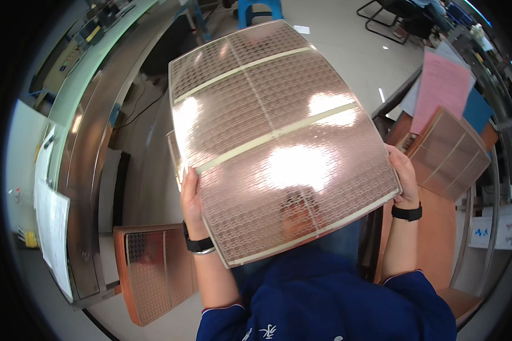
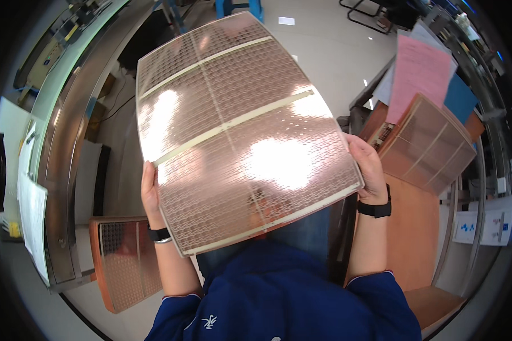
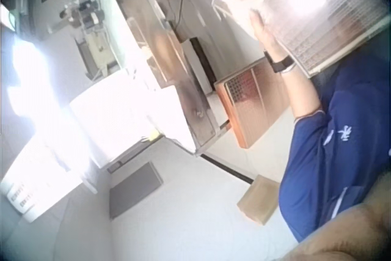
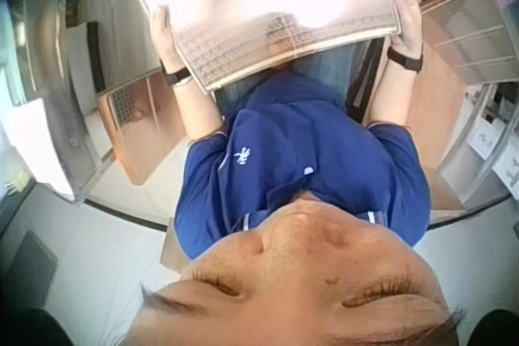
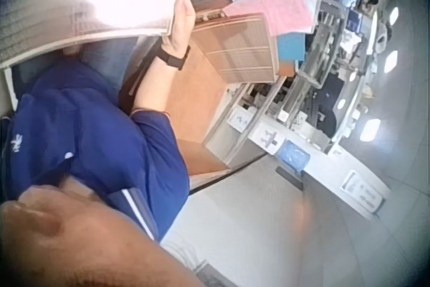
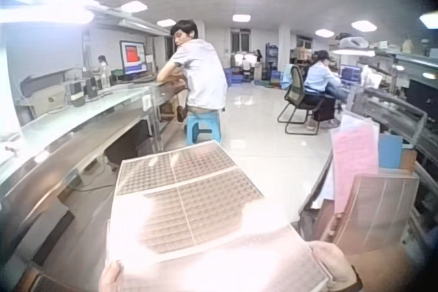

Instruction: The person is inspecting and manipulating several copper-colored circuit board panels, rotating them to check both sides.

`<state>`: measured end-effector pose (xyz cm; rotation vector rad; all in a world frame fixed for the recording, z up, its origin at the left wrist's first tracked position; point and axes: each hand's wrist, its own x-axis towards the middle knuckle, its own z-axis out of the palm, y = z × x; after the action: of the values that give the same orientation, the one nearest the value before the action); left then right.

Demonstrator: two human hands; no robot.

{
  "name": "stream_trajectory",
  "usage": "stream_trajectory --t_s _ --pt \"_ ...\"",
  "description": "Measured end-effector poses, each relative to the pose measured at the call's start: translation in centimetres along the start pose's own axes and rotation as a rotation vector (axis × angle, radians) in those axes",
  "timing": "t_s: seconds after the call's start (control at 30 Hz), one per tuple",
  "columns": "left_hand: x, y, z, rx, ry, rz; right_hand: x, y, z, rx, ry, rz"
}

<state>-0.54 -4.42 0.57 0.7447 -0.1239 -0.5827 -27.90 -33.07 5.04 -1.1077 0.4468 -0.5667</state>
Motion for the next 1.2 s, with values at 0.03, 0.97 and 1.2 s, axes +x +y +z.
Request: stream_trajectory --t_s 0.03,0.97,1.2 --pt "0.1 -0.1 -0.2 -0.038 -0.004 -0.010 -0.1 -0.1 -0.1 -0.007 0.022 -0.012" --pt "-1.8 1.8 5.0 0.094 -0.146 -0.074 2.9 -0.7 0.5 0.296 -0.255 0.035" --pt "-2.7 -0.2 2.0 -0.288 -0.275 0.003 3.0 1.5 2.5 0.623 -0.158 -0.113"
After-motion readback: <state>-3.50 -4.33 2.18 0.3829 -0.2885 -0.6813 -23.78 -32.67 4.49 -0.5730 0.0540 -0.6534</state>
